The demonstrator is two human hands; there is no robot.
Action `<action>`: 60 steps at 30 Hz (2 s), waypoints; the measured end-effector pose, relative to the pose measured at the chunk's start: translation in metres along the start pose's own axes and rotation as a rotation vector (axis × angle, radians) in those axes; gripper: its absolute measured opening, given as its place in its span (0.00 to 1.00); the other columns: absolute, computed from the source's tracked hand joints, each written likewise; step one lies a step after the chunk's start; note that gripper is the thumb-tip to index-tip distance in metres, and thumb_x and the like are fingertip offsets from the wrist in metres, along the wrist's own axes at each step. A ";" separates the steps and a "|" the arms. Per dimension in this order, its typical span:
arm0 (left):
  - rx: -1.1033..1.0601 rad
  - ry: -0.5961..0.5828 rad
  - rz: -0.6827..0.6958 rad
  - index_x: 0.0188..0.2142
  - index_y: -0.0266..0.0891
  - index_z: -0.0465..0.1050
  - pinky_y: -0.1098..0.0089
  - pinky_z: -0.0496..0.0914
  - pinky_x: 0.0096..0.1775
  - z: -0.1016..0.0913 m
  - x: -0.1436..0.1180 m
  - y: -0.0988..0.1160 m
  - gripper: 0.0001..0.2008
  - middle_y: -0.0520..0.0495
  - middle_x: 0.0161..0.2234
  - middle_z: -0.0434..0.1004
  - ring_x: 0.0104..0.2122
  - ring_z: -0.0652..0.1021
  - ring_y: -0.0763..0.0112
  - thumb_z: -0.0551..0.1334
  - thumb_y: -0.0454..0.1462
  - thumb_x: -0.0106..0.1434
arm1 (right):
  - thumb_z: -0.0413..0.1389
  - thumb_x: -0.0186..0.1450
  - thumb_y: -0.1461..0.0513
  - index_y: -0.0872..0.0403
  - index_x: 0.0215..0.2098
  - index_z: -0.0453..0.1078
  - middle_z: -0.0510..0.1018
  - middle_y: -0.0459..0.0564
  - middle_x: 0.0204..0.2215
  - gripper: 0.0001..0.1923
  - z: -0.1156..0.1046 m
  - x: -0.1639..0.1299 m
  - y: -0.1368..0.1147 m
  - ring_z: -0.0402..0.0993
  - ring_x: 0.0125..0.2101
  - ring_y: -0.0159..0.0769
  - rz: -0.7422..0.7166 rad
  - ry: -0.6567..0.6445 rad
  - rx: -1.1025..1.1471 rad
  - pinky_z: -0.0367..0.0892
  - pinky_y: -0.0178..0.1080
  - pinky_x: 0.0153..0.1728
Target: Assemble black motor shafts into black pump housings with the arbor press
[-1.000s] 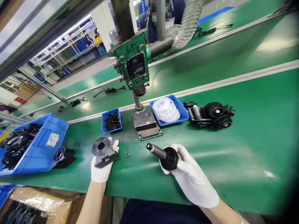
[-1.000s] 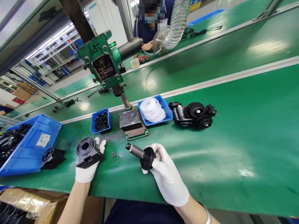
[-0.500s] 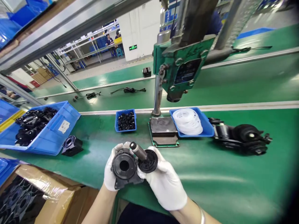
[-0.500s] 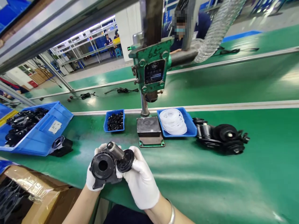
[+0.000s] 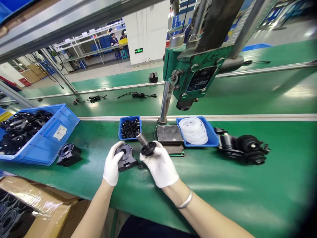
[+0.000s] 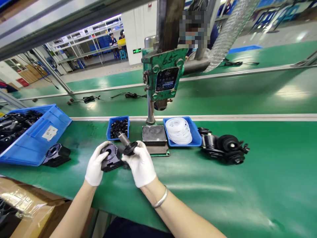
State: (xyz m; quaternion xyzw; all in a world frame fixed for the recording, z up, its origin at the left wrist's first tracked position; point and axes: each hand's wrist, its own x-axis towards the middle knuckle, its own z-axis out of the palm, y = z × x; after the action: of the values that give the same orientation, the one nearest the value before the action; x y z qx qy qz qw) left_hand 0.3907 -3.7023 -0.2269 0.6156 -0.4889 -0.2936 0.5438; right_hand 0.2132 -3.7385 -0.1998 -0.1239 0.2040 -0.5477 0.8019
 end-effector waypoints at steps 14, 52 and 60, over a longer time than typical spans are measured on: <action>1.184 -0.486 0.607 0.51 0.39 0.69 0.63 0.75 0.31 0.014 -0.069 0.011 0.14 0.42 0.44 0.78 0.32 0.79 0.61 0.53 0.40 0.71 | 0.64 0.53 0.62 0.50 0.32 0.69 0.72 0.42 0.28 0.10 -0.068 -0.040 -0.052 0.71 0.28 0.35 -0.072 0.080 -0.111 0.68 0.39 0.28; 0.323 -0.296 0.235 0.43 0.43 0.70 0.69 0.77 0.36 0.007 -0.078 0.035 0.10 0.44 0.46 0.73 0.32 0.78 0.73 0.63 0.31 0.62 | 0.65 0.51 0.62 0.50 0.30 0.69 0.71 0.44 0.29 0.11 -0.068 -0.044 -0.053 0.70 0.29 0.36 0.045 0.118 -0.129 0.70 0.41 0.30; 0.294 -0.150 0.239 0.38 0.42 0.73 0.69 0.76 0.37 -0.012 -0.075 0.050 0.07 0.46 0.43 0.74 0.32 0.77 0.72 0.67 0.38 0.61 | 0.67 0.49 0.61 0.50 0.32 0.70 0.72 0.43 0.29 0.13 -0.071 -0.043 -0.052 0.71 0.29 0.37 0.051 0.137 -0.118 0.71 0.42 0.29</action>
State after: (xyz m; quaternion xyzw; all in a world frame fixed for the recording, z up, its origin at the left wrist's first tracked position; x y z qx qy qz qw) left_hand 0.3607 -3.6250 -0.1892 0.6025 -0.6351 -0.1975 0.4413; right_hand 0.1235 -3.7157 -0.2329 -0.1280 0.2935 -0.5212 0.7911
